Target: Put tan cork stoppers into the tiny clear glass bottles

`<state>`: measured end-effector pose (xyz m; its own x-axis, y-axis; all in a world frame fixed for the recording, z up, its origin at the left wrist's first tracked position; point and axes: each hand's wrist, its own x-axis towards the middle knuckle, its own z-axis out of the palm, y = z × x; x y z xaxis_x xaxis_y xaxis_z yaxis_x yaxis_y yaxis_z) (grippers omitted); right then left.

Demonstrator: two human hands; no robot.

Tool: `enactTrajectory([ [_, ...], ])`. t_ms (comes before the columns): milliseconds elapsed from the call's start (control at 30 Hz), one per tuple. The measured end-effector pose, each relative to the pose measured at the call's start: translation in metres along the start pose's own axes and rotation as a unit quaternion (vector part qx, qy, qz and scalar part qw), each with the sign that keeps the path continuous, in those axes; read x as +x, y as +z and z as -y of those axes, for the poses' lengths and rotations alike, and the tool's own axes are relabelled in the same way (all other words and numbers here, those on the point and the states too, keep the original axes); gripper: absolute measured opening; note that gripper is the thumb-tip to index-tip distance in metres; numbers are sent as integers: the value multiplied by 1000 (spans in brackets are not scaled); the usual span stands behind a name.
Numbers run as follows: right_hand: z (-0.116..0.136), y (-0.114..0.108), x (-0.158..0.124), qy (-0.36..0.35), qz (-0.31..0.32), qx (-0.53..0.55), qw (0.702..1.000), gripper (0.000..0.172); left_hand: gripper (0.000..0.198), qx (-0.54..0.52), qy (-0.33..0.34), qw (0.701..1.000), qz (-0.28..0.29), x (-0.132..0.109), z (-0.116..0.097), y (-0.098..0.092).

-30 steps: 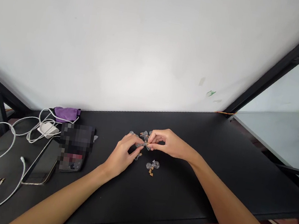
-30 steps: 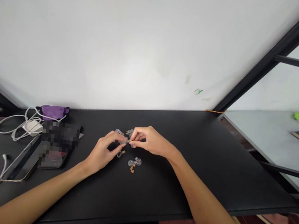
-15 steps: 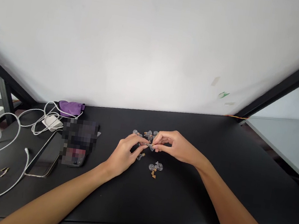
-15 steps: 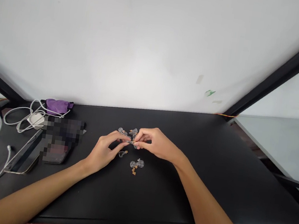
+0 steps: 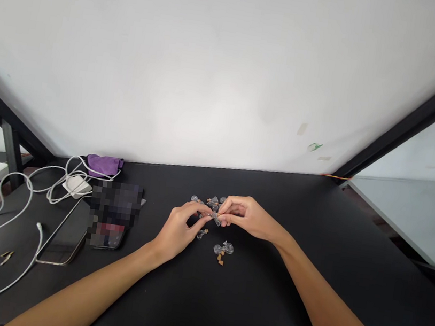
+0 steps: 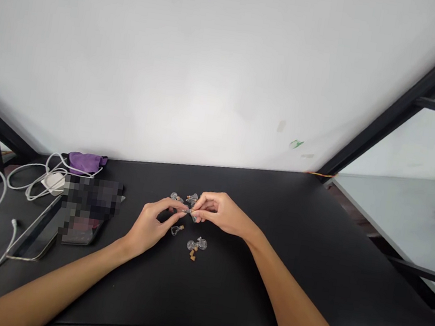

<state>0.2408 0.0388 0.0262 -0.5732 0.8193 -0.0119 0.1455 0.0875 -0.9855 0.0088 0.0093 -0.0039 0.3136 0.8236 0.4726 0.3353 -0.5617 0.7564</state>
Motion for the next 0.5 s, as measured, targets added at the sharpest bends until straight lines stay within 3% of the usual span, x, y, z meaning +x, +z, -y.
enactTrajectory([
  [500, -1, -1, 0, -2, 43, 48, 998, 28, 13, -11, 12, 1000, 3, -3, 2, 2],
])
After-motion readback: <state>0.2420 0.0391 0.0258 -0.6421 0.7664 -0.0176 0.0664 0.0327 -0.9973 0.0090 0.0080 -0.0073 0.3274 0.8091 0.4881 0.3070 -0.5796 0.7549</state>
